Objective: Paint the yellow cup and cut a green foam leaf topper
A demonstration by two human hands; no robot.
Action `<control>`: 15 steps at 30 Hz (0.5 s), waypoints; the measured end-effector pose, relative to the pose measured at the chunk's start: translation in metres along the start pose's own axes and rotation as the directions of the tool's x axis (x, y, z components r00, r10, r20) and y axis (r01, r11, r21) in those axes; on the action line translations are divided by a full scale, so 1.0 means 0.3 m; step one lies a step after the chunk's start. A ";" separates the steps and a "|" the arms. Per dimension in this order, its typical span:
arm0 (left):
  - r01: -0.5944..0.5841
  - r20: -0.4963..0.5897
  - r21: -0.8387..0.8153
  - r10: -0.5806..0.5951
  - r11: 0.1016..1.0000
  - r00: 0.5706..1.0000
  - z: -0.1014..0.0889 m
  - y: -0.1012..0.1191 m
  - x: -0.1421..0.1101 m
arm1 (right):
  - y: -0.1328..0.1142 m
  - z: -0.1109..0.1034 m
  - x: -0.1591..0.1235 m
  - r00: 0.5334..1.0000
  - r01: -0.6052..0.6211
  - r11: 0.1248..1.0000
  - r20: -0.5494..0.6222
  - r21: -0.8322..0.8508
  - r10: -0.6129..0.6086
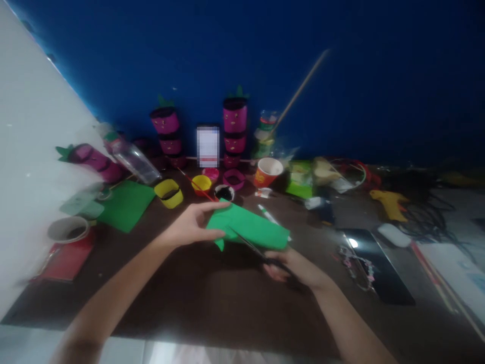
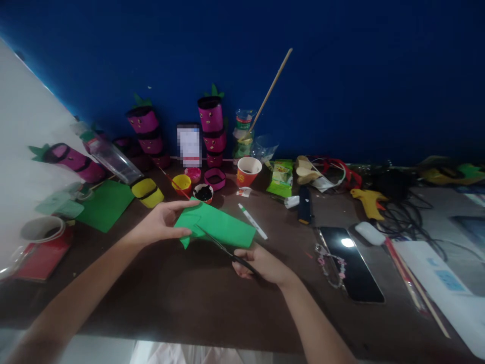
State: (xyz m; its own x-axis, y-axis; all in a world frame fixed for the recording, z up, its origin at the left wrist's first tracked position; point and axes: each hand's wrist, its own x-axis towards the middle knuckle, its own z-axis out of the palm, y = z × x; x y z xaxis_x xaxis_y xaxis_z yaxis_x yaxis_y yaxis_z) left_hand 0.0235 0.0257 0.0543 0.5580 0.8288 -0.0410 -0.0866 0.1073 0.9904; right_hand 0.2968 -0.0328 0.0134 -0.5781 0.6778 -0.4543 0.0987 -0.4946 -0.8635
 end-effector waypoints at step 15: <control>-0.005 0.038 -0.020 0.005 1.000 0.999 0.000 0.004 -0.006 | -0.009 -0.001 0.001 0.999 0.042 0.997 0.012 -0.069 -0.042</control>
State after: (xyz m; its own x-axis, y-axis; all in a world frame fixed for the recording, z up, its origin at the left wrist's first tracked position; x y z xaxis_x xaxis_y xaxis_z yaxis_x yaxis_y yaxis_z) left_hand 0.0222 0.0243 0.0554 0.5882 0.8081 -0.0307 -0.1055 0.1142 0.9878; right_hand 0.2966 -0.0310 0.0154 -0.5910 0.6915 -0.4154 0.1296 -0.4269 -0.8950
